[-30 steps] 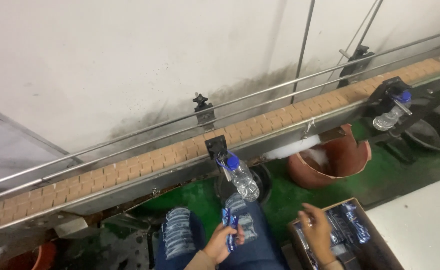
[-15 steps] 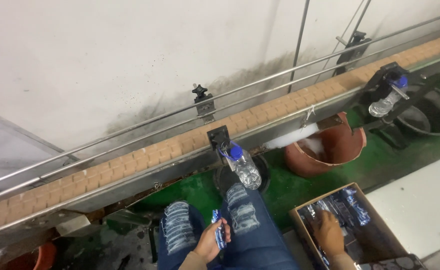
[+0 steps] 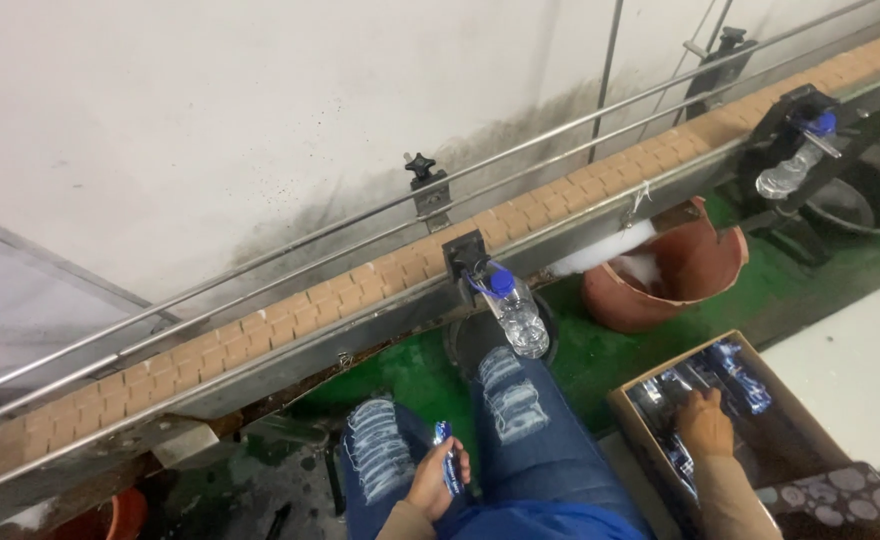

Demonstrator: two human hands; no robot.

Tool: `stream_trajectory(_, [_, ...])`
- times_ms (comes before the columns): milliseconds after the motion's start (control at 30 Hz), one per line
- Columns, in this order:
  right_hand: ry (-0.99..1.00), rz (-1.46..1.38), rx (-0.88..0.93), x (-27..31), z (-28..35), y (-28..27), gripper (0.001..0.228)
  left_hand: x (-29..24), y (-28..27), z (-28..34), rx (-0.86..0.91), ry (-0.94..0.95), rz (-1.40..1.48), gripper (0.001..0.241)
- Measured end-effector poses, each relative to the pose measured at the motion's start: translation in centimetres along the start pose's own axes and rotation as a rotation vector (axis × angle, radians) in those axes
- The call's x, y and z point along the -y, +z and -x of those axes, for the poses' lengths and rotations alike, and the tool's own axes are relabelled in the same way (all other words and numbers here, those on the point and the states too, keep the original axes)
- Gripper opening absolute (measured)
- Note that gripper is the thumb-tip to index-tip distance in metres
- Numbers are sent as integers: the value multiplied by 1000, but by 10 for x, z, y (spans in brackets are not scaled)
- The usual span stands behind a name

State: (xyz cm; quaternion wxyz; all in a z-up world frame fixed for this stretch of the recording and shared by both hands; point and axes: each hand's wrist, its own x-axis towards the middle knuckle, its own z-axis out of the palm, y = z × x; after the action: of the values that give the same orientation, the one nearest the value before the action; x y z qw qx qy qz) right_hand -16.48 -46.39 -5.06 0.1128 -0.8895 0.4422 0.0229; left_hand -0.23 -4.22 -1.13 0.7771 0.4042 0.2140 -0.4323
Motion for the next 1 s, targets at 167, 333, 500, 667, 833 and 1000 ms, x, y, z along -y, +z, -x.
stream_trajectory(167, [195,-285,-27,28,39,-62,28,-1,8,-3,2,-10,-19,20])
stream_trajectory(333, [429,-546,-14,16,42,-84,45,-5,20,0,62,19,-97,23])
stream_trajectory(500, [495,-1573,29,77,61,-125,37,-7,38,7,28,100,-219,17])
stream_trajectory(667, [130,-1814,280,185,95,-147,39,-34,110,38,166,197,-388,15])
stream_trajectory(833, [-269,-1870,356,259,136,-172,33,-52,155,57,274,464,-378,36])
stream_trajectory(1000, [-244,-1870,175,275,148,-183,35,-65,175,86,294,612,-314,38])
